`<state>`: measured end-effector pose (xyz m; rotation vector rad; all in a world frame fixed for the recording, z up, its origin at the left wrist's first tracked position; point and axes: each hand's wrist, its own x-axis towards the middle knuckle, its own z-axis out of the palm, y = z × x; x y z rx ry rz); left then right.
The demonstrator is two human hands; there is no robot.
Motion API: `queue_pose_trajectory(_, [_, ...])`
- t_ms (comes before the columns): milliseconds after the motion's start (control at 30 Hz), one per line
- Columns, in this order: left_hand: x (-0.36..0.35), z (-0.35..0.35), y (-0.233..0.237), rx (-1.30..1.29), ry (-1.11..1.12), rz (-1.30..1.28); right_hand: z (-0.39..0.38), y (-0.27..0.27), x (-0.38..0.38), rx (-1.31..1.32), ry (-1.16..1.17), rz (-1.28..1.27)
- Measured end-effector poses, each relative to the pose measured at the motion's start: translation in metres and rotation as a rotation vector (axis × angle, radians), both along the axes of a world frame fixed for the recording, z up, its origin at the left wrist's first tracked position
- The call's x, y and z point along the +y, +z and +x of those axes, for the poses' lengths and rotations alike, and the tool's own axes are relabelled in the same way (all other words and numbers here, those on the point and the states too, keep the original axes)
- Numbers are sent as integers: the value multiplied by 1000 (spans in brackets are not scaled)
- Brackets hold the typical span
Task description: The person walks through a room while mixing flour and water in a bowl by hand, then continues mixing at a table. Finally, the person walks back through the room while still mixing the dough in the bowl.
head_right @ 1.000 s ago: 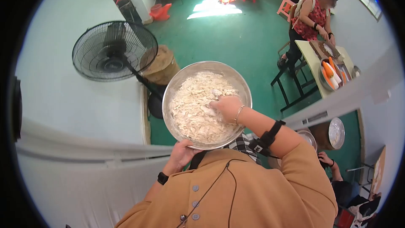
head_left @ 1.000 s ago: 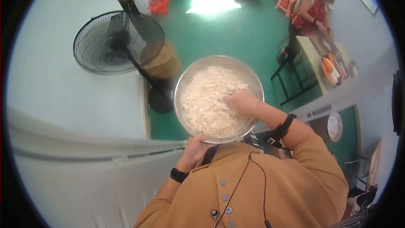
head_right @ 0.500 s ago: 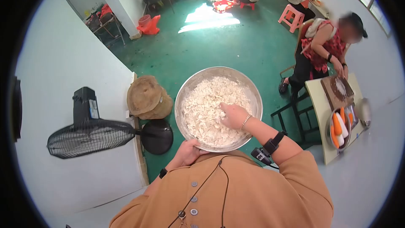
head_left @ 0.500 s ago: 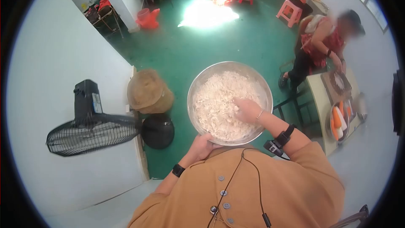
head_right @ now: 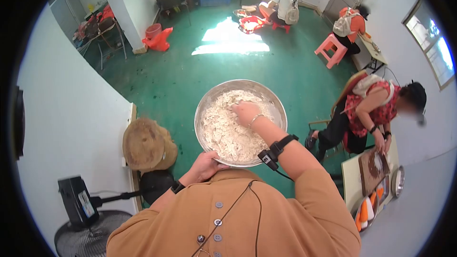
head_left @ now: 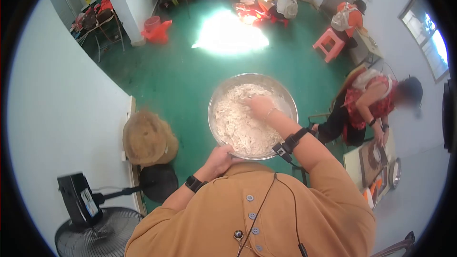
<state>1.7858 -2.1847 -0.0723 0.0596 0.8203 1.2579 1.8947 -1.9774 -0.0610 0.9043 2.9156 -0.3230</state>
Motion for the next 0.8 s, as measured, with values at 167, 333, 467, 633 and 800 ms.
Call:
queue_pose_trajectory(167, [103,-76,12,-30,-16,10,-36,1,85,-2,-142,-54])
queue_pose_trajectory(333, [173,-145,-1,-8,4,-40,-77,18,122,86,-12,-179])
queue_pose_trajectory(467, [224,-201,-17,-77,52,-51,-133,8,183,531,-114,-544])
queue_pose_trajectory(633, [298,-283,-24,-7,170,-42,-242,-1,289,713,-369,-1106])
queue_pose_trajectory(800, [331,-351,-32,40,336,-92,-365,-38,352,503,-453,-1753])
